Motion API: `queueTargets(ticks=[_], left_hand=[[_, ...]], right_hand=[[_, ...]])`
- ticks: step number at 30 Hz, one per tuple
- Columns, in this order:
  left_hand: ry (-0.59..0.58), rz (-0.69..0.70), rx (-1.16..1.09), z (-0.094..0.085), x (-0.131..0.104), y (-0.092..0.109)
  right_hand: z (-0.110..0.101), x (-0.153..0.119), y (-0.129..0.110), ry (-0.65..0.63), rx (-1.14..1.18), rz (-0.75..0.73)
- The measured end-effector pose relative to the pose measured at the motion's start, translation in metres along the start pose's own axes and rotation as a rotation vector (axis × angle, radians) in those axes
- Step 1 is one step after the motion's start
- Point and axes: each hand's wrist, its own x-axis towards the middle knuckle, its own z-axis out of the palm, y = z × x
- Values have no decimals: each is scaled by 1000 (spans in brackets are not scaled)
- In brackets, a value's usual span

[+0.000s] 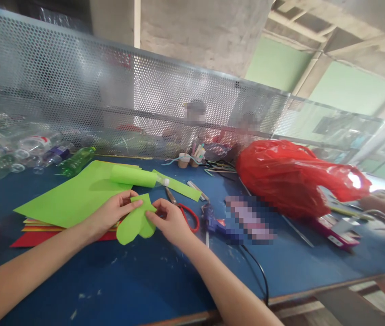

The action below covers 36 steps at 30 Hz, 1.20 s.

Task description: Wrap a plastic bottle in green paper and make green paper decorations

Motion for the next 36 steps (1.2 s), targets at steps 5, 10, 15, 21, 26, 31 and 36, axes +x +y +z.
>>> queueTargets(ticks=[5, 10, 15, 21, 26, 31, 36], left_hand=[[-5, -73, -61, -2, 0, 3], [47, -104, -48, -5, 1, 5], [138, -129, -4, -7, 3, 7], [45, -161, -46, -4, 2, 1], [20, -138, -90, -2, 0, 2], [41, -86, -17, -7, 2, -1], [65, -69, 12, -6, 2, 0]], right_hand=[[-5, 5, 5, 90, 117, 79], [-13, 10, 6, 287, 211, 44], [-34, 7, -2, 592, -73, -215], [-25, -5, -11, 401, -673, -553], [-4, -10, -9, 5, -792, -647], [-5, -11, -14, 49, -759, -580], [-7, -8, -12, 145, -604, -312]])
